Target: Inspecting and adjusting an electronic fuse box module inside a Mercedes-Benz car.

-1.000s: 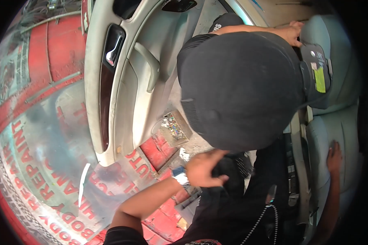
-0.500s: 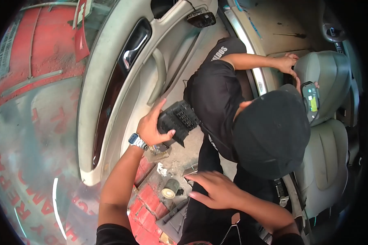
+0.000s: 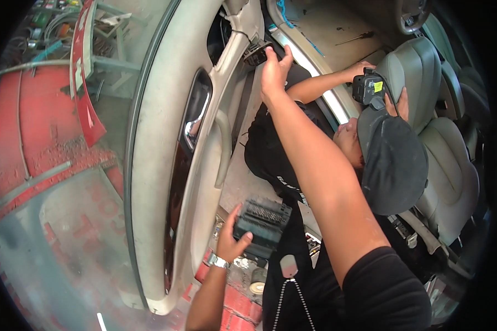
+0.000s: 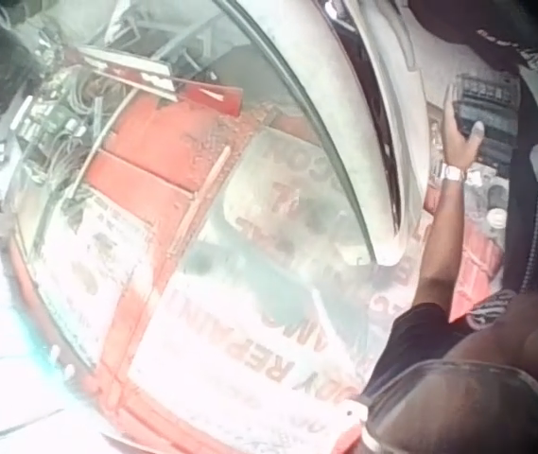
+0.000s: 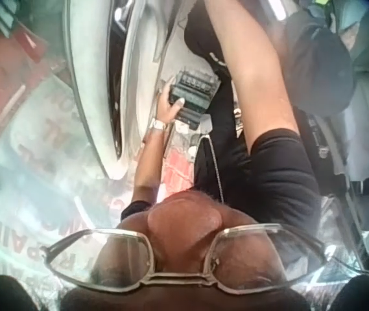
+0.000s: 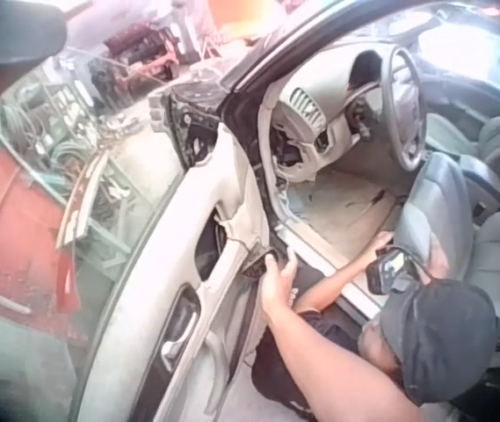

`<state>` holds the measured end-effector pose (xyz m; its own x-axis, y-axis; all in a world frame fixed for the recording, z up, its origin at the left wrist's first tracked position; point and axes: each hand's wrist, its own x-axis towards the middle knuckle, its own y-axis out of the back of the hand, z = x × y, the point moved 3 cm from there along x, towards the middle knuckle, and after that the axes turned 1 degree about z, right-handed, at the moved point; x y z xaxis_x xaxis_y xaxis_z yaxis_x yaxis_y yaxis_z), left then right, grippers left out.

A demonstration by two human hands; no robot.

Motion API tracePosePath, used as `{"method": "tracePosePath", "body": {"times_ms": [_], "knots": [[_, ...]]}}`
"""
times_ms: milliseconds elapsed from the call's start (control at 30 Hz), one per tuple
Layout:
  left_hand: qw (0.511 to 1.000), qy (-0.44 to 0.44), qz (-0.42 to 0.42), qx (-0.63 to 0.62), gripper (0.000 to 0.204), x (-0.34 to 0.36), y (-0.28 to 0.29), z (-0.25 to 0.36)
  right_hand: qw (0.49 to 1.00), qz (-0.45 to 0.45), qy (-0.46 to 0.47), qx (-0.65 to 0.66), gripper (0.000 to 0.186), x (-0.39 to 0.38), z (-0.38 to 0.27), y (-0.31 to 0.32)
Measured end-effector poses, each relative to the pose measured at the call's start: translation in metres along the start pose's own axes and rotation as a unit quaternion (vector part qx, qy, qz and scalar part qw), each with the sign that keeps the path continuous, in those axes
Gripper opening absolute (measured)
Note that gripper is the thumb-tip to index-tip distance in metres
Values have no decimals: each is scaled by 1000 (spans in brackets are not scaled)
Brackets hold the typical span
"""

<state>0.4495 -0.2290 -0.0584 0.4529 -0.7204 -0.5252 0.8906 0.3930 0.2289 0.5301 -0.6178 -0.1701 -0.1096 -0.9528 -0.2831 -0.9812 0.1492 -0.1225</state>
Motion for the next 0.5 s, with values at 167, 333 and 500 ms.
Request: {"method": "tracePosePath", "body": {"times_ms": [167,333,500], "knots": [[994,21,-22,-101,77,-22,-6,-22,985,-165,56,-9,47,19,52,-9],[993,4,-19,-120,78,-4,3,-15,979,-202,23,-25,38,13,62,2],[986,28,50,-157,81,3,23,-22,945,-257,-201,20,38,-41,56,4]]}}
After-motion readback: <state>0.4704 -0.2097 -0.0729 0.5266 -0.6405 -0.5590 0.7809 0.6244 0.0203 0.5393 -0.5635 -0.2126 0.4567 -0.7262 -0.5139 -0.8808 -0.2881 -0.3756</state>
